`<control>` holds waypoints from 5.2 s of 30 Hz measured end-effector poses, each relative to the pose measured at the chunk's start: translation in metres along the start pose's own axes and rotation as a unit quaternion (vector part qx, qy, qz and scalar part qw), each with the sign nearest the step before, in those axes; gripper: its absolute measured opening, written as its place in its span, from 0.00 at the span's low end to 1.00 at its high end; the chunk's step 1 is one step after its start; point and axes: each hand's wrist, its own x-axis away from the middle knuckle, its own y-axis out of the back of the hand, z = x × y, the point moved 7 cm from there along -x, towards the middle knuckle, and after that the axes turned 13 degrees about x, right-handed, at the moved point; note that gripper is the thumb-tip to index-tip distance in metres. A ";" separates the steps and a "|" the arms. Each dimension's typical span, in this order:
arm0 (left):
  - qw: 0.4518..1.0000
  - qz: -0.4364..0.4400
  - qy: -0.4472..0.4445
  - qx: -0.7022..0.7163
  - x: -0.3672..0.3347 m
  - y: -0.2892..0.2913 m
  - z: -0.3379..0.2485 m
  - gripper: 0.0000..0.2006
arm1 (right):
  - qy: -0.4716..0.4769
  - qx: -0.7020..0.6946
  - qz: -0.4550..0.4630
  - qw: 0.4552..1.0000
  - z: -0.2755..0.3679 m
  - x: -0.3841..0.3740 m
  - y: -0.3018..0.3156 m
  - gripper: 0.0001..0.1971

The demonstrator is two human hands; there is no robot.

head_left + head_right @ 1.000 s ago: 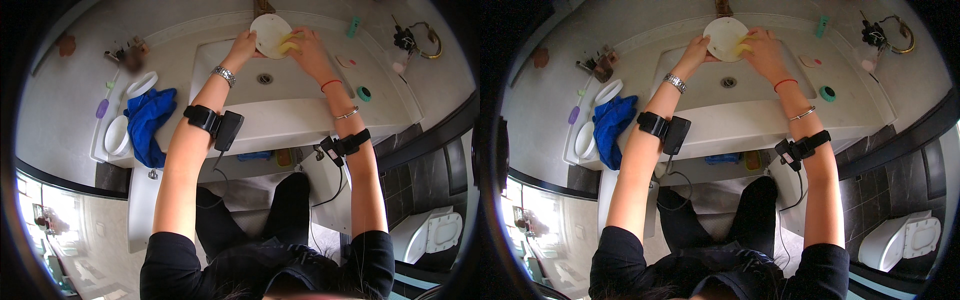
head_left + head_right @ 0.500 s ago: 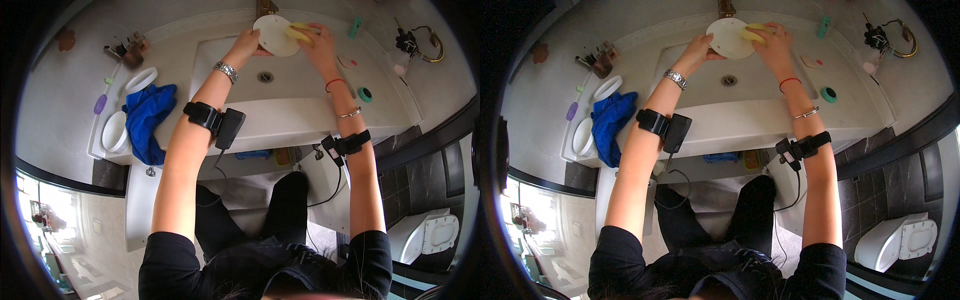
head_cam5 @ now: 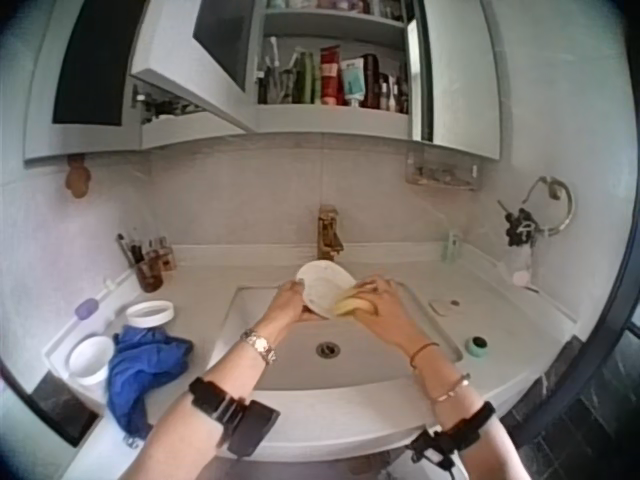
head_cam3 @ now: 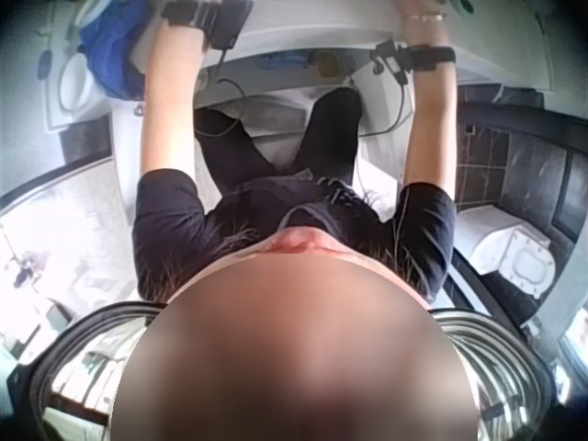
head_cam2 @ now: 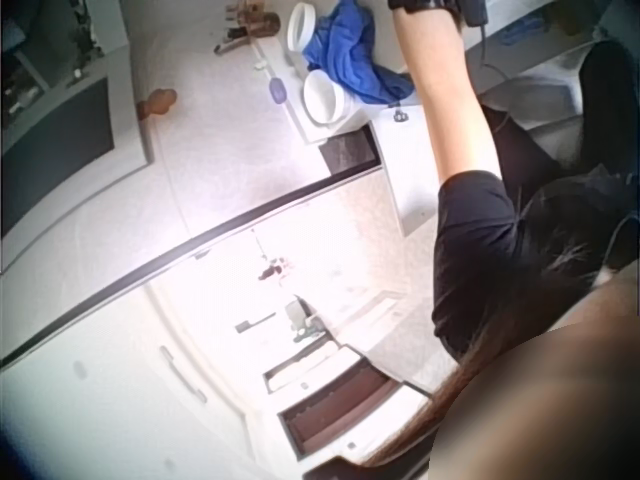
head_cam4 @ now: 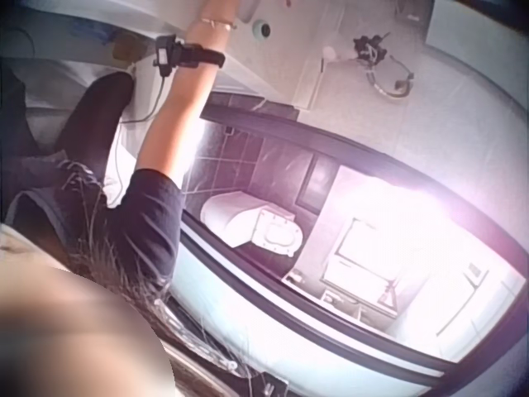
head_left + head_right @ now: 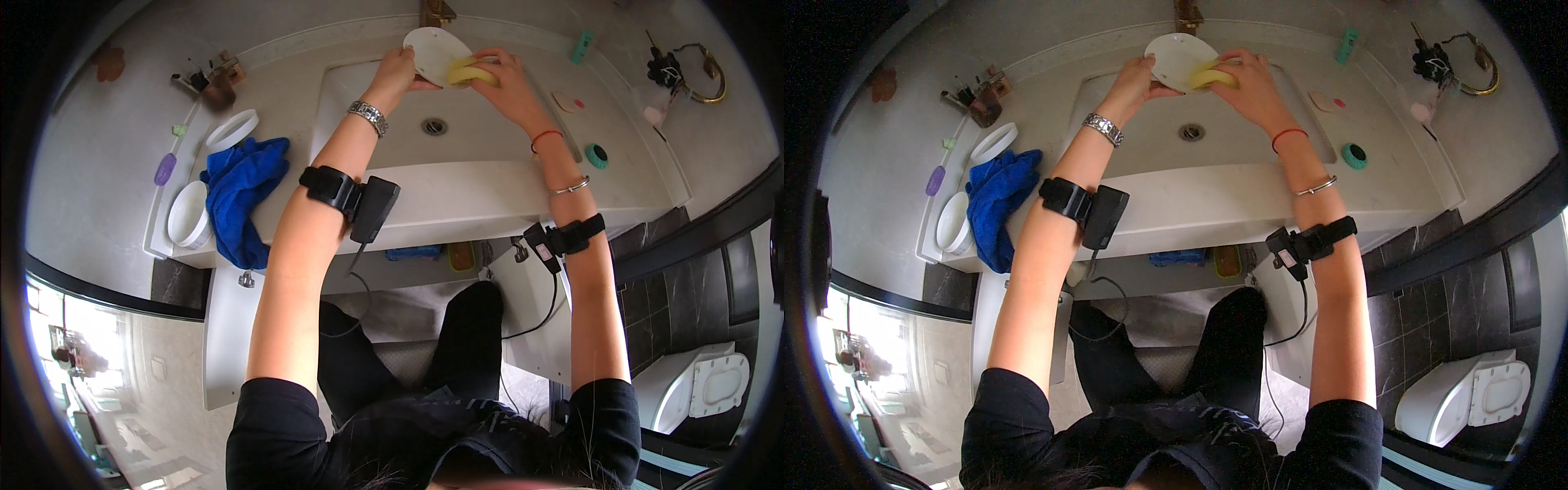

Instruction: The person washes a white plate at a bathroom sink using a yellow sponge and running water. They rinse the plate, apply soap, scrub both sides, and rinse again before placing it aside.

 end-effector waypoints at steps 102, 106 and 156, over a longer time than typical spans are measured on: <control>0.999 -0.029 0.040 0.017 0.005 -0.003 0.005 0.24 | -0.053 0.133 -0.026 0.989 0.004 0.000 0.009 0.14; 0.998 0.046 0.031 0.024 0.006 -0.018 0.003 0.23 | -0.074 0.175 -0.086 0.978 0.006 0.004 0.021 0.14; 0.961 0.132 -0.002 0.242 0.010 -0.037 -0.003 0.19 | -0.045 0.101 -0.157 0.981 0.014 0.000 0.039 0.13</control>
